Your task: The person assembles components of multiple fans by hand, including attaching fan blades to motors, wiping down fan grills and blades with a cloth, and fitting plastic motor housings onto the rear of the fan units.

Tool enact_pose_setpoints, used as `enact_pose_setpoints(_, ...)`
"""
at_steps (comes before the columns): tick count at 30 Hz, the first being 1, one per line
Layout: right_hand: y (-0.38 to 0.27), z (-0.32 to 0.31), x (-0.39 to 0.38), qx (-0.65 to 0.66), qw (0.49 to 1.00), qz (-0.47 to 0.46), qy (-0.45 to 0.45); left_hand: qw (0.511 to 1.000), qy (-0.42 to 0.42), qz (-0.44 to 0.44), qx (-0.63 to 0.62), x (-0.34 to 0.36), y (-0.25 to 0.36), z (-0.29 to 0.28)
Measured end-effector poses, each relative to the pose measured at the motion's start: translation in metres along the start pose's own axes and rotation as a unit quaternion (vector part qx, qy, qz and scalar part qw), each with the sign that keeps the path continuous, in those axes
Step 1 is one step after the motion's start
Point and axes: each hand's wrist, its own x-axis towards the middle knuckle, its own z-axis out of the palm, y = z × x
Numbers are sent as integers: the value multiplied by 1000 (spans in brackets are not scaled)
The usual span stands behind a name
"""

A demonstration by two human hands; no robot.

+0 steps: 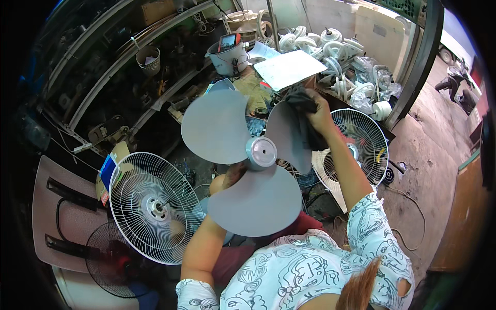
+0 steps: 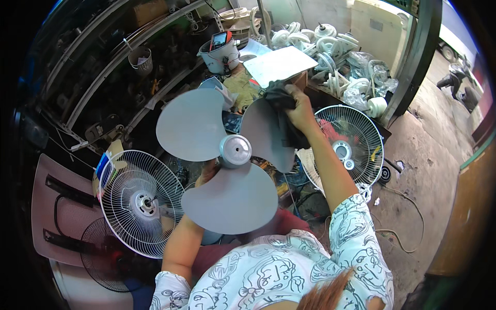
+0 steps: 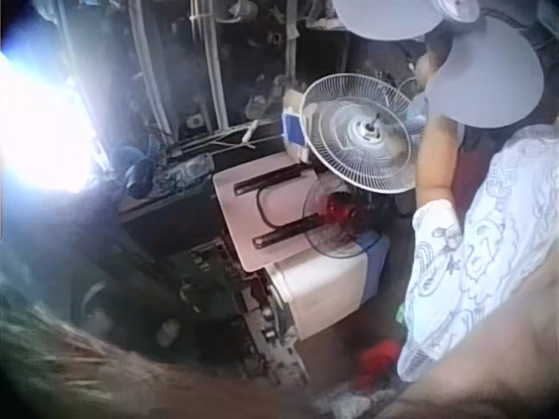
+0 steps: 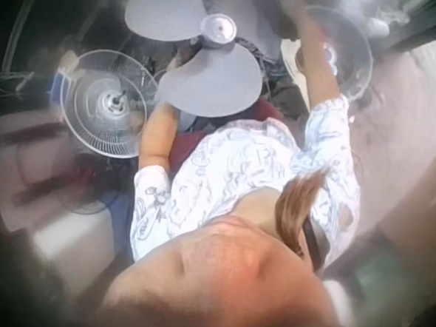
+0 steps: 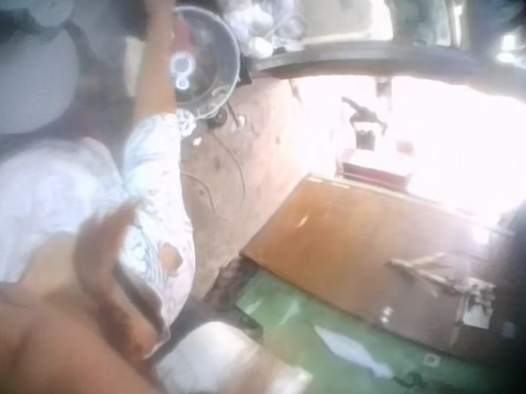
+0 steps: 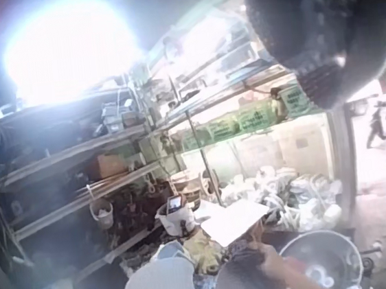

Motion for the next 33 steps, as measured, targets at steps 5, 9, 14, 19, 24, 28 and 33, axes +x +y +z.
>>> enact_pose_setpoints(5,-65,-15,-30,52,995,-25,81,990,111,78,-28,10,-3,-1)
enact_pose_setpoints(9,-108,57,-107,-79,995,-1,-55,990,-27,128,-56,49,7,-19)
enact_pose_setpoints(14,-71,150,-132,-240,961,39,-133,975,-72,195,73,67,-22,-23)
enact_pose_setpoints(19,11,135,-60,-206,971,119,38,978,-71,183,74,70,-31,-10)
enact_pose_setpoints(24,-60,185,-113,-278,957,73,-42,969,-57,226,85,52,-11,-13)
enact_pose_setpoints(28,-54,179,-100,-282,959,18,-4,968,-52,226,94,58,-15,-15)
enact_pose_setpoints(33,26,131,-44,-225,956,172,80,965,-70,244,74,57,-6,0)
